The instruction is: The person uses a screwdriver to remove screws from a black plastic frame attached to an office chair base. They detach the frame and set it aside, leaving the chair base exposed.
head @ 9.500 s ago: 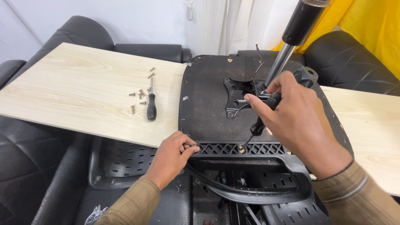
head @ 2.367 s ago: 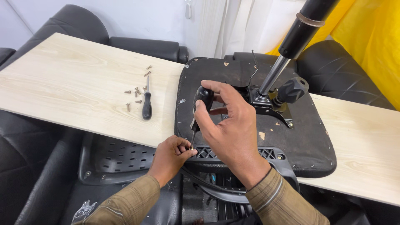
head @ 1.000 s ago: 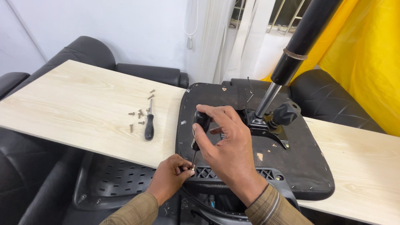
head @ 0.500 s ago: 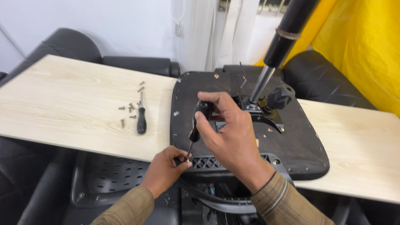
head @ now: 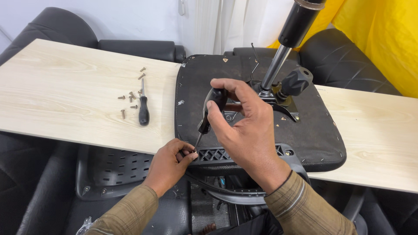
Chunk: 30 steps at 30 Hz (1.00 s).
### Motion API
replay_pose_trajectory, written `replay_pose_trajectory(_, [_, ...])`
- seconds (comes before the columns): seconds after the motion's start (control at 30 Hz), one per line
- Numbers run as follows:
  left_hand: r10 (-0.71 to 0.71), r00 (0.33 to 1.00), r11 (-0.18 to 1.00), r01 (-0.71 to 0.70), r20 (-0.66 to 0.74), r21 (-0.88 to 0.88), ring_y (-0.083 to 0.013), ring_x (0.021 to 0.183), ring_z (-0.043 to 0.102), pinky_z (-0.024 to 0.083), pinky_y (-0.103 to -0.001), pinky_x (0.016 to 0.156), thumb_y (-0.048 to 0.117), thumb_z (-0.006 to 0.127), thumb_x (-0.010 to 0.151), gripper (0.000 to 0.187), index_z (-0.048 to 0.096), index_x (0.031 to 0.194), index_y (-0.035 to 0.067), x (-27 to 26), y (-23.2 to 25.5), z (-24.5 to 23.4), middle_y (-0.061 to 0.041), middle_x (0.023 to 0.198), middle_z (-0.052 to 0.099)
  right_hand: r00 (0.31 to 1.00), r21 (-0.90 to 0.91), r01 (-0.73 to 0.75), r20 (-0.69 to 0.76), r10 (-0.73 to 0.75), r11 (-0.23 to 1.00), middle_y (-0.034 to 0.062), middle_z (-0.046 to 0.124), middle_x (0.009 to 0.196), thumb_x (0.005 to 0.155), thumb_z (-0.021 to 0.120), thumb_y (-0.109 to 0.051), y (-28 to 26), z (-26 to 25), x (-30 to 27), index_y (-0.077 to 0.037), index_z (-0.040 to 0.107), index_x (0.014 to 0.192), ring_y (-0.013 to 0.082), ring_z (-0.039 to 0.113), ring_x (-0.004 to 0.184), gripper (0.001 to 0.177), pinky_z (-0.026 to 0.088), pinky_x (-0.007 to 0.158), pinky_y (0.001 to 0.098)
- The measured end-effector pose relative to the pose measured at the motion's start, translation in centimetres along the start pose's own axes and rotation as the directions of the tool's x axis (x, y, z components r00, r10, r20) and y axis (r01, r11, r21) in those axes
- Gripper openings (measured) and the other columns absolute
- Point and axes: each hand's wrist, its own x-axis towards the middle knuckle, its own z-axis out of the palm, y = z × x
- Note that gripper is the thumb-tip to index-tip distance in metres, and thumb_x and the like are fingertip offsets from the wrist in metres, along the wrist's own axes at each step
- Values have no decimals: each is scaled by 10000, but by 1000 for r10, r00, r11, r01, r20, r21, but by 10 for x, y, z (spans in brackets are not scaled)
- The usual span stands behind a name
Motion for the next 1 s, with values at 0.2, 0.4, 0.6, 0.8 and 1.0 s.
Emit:
replay_pose_trajectory(0.2, [-15, 999, 1000, 16, -33, 26, -125, 654, 554, 514, -291, 660, 249, 787, 844, 191, 746, 937, 88, -3, 4, 2, -5, 829, 632, 998, -88, 57, -25, -60, 994, 144, 612, 1206, 898, 791, -117, 0, 4, 0, -74, 690, 1257, 147, 711, 1031, 376, 630, 846, 276])
replay_pose_trajectory(0.4, [33, 999, 997, -32, 10, -70, -146, 640, 537, 499, -305, 645, 206, 754, 847, 232, 782, 1053, 100, -1, -4, 0, -26, 834, 608, 997, -19, 80, -12, -81, 997, 93, 700, 1308, 966, 678, -71, 0, 3, 0, -78, 686, 1295, 126, 750, 1099, 329, 673, 939, 266])
replay_pose_trajectory(0.6, [28, 1000, 991, -28, 0, -132, -122, 693, 611, 508, -287, 679, 221, 760, 852, 229, 803, 1028, 80, 2, -8, 2, -26, 852, 669, 995, -101, 96, -10, -97, 990, 84, 710, 1225, 929, 774, -121, -6, 7, -3, -54, 670, 1302, 136, 741, 1035, 393, 647, 856, 277])
replay_pose_trajectory(0.8, [-56, 997, 998, 54, -53, -35, -127, 682, 608, 503, -282, 649, 301, 853, 781, 298, 810, 929, 46, 1, 0, 6, -17, 803, 675, 997, -5, 60, 43, -59, 998, 54, 716, 1185, 971, 724, -111, -8, 8, -1, -73, 671, 1324, 119, 761, 1002, 360, 674, 870, 267])
replay_pose_trajectory(1.0, [20, 999, 998, -22, -39, -55, -141, 615, 526, 486, -294, 605, 240, 807, 800, 328, 783, 1108, 129, -5, -2, 4, -2, 822, 628, 988, -155, 156, 20, -155, 976, 102, 625, 1184, 914, 788, -100, -8, 6, 0, -68, 692, 1277, 149, 679, 995, 377, 616, 805, 276])
